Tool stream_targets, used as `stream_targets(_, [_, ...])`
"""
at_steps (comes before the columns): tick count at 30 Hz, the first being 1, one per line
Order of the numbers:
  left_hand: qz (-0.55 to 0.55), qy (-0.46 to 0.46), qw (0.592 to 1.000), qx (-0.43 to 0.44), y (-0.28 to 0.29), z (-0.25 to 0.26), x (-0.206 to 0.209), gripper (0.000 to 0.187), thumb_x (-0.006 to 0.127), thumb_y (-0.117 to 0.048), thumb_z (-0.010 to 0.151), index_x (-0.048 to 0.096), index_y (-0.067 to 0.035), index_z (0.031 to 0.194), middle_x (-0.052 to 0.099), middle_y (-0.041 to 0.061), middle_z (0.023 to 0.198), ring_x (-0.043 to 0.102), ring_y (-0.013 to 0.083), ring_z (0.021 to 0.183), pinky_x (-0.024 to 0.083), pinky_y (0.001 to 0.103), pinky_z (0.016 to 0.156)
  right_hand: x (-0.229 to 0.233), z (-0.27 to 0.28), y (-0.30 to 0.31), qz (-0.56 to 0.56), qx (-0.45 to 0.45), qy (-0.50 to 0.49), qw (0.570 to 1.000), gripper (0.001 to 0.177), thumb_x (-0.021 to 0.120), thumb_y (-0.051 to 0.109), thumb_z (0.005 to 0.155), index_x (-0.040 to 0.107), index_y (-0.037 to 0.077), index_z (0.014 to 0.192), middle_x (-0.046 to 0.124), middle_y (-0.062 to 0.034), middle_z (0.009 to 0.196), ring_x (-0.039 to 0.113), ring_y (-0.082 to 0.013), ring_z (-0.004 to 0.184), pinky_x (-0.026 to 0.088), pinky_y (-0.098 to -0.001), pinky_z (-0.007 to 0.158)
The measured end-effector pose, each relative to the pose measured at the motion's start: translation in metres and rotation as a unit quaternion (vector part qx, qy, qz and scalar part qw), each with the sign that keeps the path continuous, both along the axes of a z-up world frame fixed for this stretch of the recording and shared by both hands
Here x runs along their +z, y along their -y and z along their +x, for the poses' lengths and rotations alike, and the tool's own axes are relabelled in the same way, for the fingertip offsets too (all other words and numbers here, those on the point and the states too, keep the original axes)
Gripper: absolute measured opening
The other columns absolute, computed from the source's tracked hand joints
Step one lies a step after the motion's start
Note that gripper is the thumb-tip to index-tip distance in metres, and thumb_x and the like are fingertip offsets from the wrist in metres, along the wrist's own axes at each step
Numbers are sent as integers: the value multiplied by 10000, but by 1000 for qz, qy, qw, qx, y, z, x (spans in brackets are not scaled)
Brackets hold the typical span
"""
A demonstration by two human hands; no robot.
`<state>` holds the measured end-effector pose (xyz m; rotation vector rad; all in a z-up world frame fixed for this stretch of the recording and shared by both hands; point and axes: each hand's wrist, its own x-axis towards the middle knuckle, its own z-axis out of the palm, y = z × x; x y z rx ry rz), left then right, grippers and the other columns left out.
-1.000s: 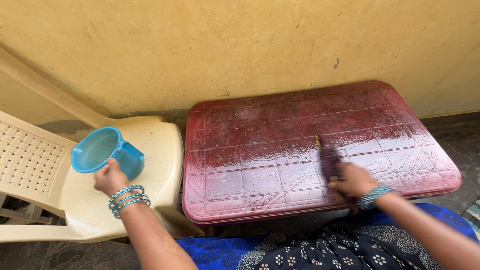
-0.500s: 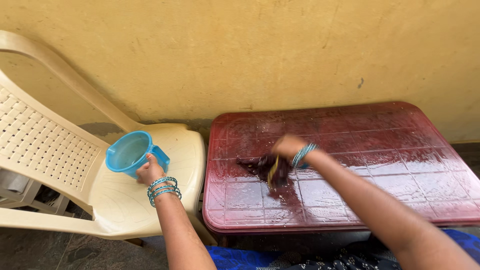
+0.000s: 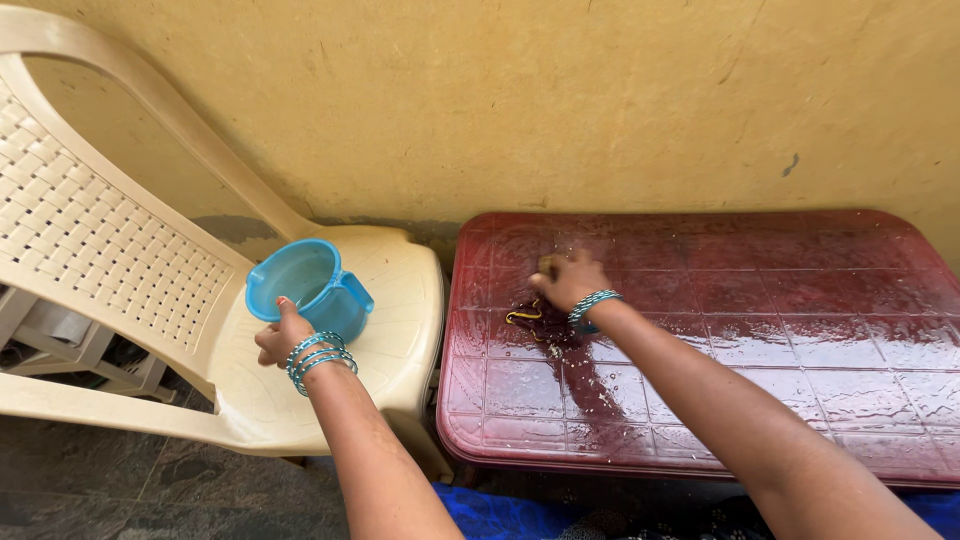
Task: The person cleans a table by wetting a cloth in a cup of water, wringing it out, and then wiping the surface of the table multiple times.
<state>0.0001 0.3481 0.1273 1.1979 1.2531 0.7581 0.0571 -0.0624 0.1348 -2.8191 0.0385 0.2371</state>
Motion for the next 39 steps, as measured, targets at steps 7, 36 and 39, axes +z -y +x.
stream_targets(7, [-75, 230, 970, -1, -16, 7, -21, 268, 784, 19, 749, 524, -31, 788, 706, 128, 803, 708, 225, 684, 628, 423, 621, 14, -65, -29, 118, 416, -40, 901, 389, 806, 413, 762, 759, 233, 1103, 585, -56, 1269, 505, -293, 1213, 432, -470, 1072])
stream_targets(36, [-284, 187, 777, -530, 365, 34, -36, 230, 773, -93, 825, 553, -156, 853, 697, 24, 933, 657, 221, 975, 501, 629, 873, -56, -132, 478, 70, -91, 31, 993, 525, 737, 505, 797, 765, 223, 1239, 794, -121, 1295, 751, -293, 1207, 570, -430, 1060])
stream_targets(39, [-254, 182, 799, -513, 377, 31, -38, 228, 786, -78, 809, 578, -161, 852, 686, 11, 921, 642, 198, 977, 480, 637, 917, -50, -139, 434, 168, -88, -2, 982, 881, 813, 638, 725, 550, 205, 1445, 606, -198, 1441, 565, -357, 1353, 466, -497, 1109])
